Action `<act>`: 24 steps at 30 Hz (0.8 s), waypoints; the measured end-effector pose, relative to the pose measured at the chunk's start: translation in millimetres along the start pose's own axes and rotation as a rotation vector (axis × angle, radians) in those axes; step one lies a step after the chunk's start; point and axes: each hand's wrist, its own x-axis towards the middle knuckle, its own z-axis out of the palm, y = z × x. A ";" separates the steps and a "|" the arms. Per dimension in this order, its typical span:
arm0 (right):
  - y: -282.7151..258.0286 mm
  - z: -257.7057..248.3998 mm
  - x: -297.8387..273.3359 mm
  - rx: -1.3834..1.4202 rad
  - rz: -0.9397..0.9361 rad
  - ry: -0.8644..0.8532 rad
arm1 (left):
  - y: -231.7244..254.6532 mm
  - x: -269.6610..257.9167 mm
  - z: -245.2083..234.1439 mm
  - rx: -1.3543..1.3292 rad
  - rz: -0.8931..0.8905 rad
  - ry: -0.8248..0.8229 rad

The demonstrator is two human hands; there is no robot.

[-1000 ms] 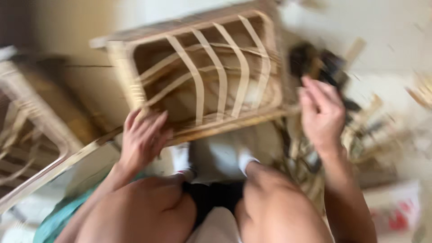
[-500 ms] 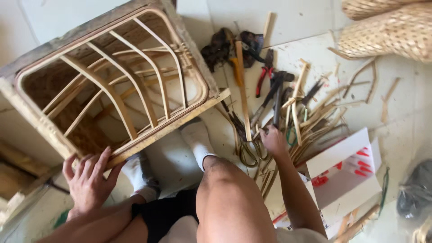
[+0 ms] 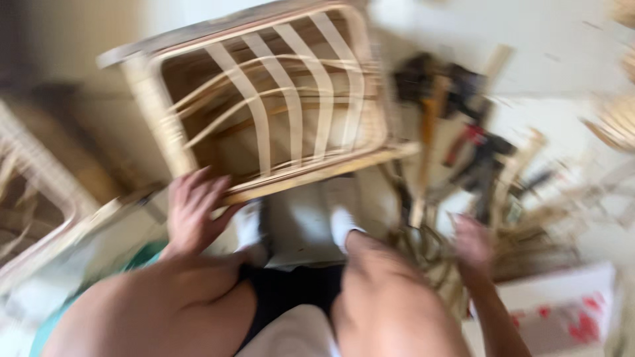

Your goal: The person is weaving a rectangular basket using thin wooden strips. They insert strips into a wooden jig, bend and secure them with a hammer, and apply glue to the joints.

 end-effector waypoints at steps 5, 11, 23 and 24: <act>-101.1 4.2 117.5 0.122 0.246 0.488 | -6.1 2.7 1.1 -0.027 0.022 -0.027; -241.4 136.8 290.0 0.718 -0.149 0.184 | -16.0 0.9 -6.2 -0.067 0.017 -0.134; -306.1 326.8 331.3 0.583 -0.091 -0.019 | -28.6 -3.6 0.6 -0.119 -0.023 -0.196; -306.3 328.7 328.4 0.590 -0.113 -0.026 | -27.6 -3.3 0.5 -0.117 -0.020 -0.202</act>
